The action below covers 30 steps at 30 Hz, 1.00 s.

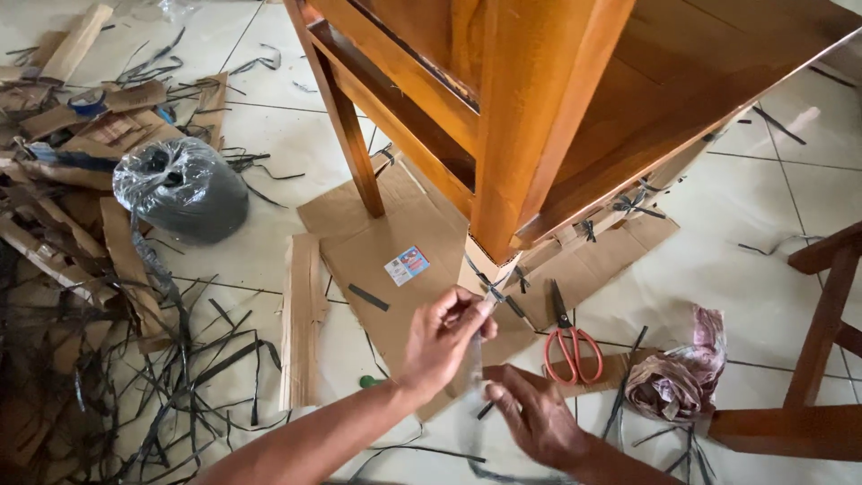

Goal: Wrap a wooden furniture leg with cardboard and secure it using plastic ties and scissors.

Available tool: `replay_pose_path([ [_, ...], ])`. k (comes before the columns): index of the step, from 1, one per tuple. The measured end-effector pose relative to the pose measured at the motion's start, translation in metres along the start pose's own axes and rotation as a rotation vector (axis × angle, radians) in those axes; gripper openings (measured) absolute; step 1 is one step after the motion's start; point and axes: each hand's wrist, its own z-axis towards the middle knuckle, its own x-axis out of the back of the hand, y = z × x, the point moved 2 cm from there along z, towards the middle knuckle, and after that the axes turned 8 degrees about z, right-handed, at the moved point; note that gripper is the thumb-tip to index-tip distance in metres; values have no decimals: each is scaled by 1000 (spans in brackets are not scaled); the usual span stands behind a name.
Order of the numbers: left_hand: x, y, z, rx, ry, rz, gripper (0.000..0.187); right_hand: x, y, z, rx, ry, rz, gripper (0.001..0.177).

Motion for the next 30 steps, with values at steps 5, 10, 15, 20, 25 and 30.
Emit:
replay_pose_path([
  [5, 6, 9, -1, 253, 4, -131, 12, 25, 136, -29, -269, 106, -361, 27],
  [10, 6, 22, -6, 310, -14, -104, 12, 68, 242, -62, -668, -14, -681, 23],
  [15, 4, 28, -9, 340, 3, 9, 14, 79, 295, -90, -358, 105, -798, 59],
  [20, 6, 26, -11, 165, 19, 84, 13, 79, 299, -73, -875, -36, -858, 63],
  [25, 8, 24, -12, 204, 54, 76, 13, 77, 229, -50, -1024, 71, -241, 30],
  [30, 13, 27, -11, 202, 74, 131, 14, 50, 156, -54, -737, 66, 789, 29],
])
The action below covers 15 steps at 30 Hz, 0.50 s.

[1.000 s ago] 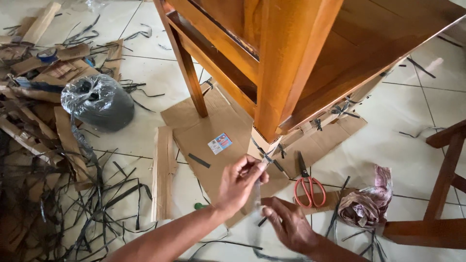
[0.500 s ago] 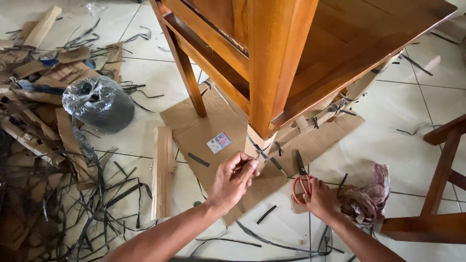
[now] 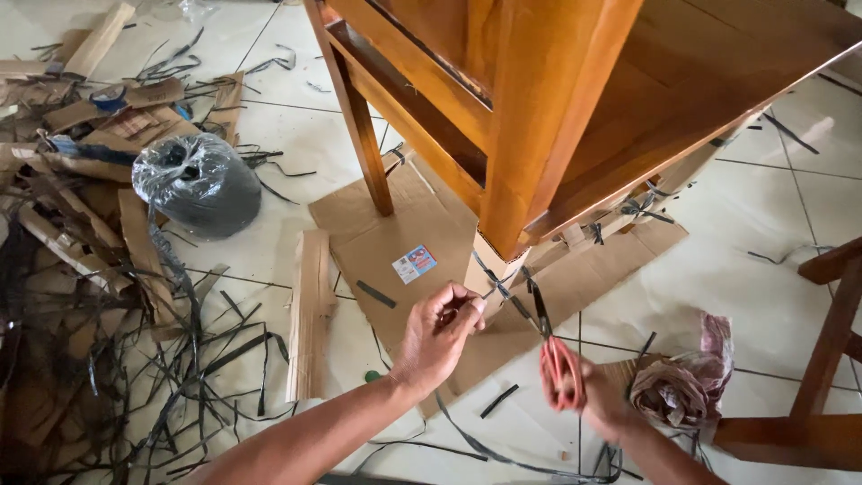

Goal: Wrap a wooden furniture leg with cardboard and secure it using plastic ties and scissors.

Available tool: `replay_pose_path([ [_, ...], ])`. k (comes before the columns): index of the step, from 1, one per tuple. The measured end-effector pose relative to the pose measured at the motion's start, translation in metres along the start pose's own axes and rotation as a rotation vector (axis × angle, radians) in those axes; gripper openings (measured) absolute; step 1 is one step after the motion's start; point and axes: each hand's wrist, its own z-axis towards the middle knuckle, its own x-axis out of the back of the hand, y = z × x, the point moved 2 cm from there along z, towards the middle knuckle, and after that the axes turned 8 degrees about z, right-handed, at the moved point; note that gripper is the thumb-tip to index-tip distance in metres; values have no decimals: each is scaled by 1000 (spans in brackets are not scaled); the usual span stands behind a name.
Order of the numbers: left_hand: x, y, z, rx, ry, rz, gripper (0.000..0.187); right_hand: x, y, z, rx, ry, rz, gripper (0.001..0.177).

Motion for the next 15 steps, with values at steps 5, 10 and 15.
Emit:
replay_pose_path([
  [5, 3, 5, -2, 65, -5, -39, 13, -25, 13, -36, -91, -108, 157, 66],
  [10, 4, 0, 0, 2, 1, -21, 11, -40, 8, -46, -189, -305, 213, 49],
  [15, 4, -2, -1, -117, 26, 52, 8, -82, -36, -45, 67, -522, -7, 82],
])
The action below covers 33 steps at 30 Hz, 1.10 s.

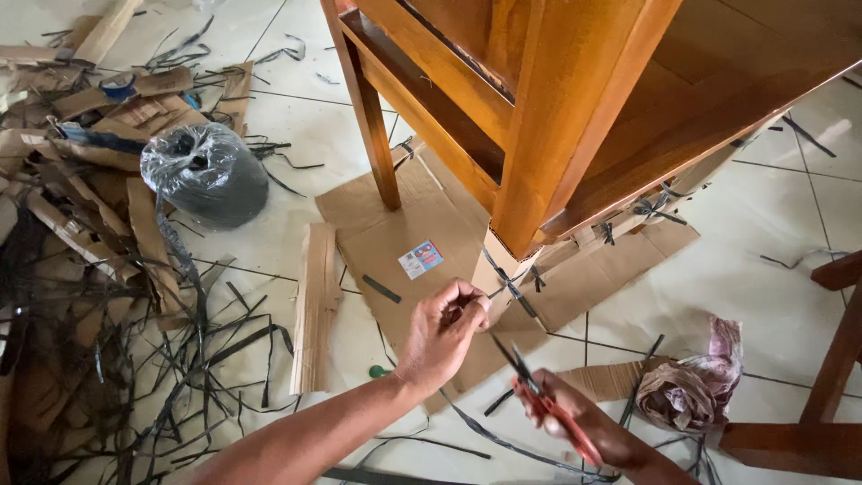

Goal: Wrap a wooden furniture leg with cardboard and secure it using plastic ties and scissors.

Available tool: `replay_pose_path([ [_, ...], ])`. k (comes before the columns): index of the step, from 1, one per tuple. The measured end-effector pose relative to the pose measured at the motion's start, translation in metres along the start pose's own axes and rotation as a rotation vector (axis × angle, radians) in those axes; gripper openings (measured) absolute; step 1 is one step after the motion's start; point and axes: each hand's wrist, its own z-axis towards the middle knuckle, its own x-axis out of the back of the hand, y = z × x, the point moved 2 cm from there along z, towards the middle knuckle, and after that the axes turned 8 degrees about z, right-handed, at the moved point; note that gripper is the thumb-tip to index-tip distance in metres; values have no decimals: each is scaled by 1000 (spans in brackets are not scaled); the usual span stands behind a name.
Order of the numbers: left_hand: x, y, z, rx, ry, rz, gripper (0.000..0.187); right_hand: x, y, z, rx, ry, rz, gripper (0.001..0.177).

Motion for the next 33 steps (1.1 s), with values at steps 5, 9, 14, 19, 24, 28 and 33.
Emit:
replay_pose_path([
  [5, -1, 2, -2, 136, 18, -85, 8, 68, 54, 21, -29, 128, 528, 63],
  [9, -2, 2, -2, 126, 8, -115, 10, 55, 32, 32, -48, 326, 32, 50],
  [14, -1, 5, -2, 152, 17, -35, 13, 9, -20, 42, 85, 202, -42, 41],
  [19, 0, 4, -3, 139, 12, -57, 10, 3, -34, 50, 140, 226, -176, 35],
  [24, 0, -3, -1, 103, 16, -97, 8, 2, -41, 50, 136, 274, -262, 30],
  [28, -1, -4, 0, 105, 20, -116, 7, -2, -49, 49, 139, 282, -333, 27],
  [33, 0, -4, 0, 121, 1, -74, 8, 4, -44, 47, 146, 278, -337, 31],
])
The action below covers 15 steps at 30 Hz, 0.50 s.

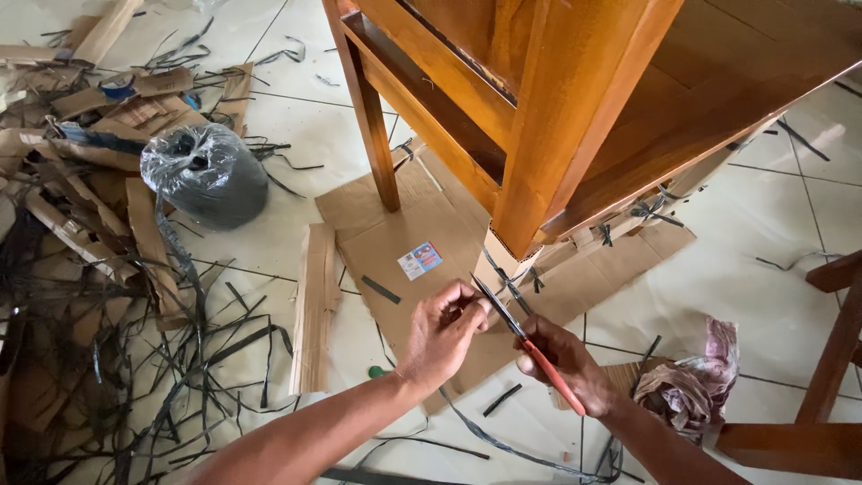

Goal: Wrap a wooden furniture leg with cardboard and secure it using plastic ties and scissors.

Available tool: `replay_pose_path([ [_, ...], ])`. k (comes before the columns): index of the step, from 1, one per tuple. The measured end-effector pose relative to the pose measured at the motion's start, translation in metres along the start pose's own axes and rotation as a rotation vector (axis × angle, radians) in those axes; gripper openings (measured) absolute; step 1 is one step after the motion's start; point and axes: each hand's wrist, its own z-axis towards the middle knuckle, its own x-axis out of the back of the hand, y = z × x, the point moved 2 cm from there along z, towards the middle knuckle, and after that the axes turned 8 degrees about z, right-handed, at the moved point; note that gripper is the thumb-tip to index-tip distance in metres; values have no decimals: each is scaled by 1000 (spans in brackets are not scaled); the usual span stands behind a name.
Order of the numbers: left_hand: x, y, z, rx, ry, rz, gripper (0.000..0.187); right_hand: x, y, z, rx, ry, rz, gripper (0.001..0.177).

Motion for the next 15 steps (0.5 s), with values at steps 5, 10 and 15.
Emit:
replay_pose_path([
  [5, 0, -6, -3, -3, 7, -42, 9, 7, 18, -5, -27, 30, 82, 32],
  [10, 5, -20, -7, 27, -8, 105, 13, 10, 38, -12, -28, 77, -316, 37],
  [15, 10, -57, -7, -23, 18, 442, 14, 31, 70, -23, -49, 131, -678, 36],
])
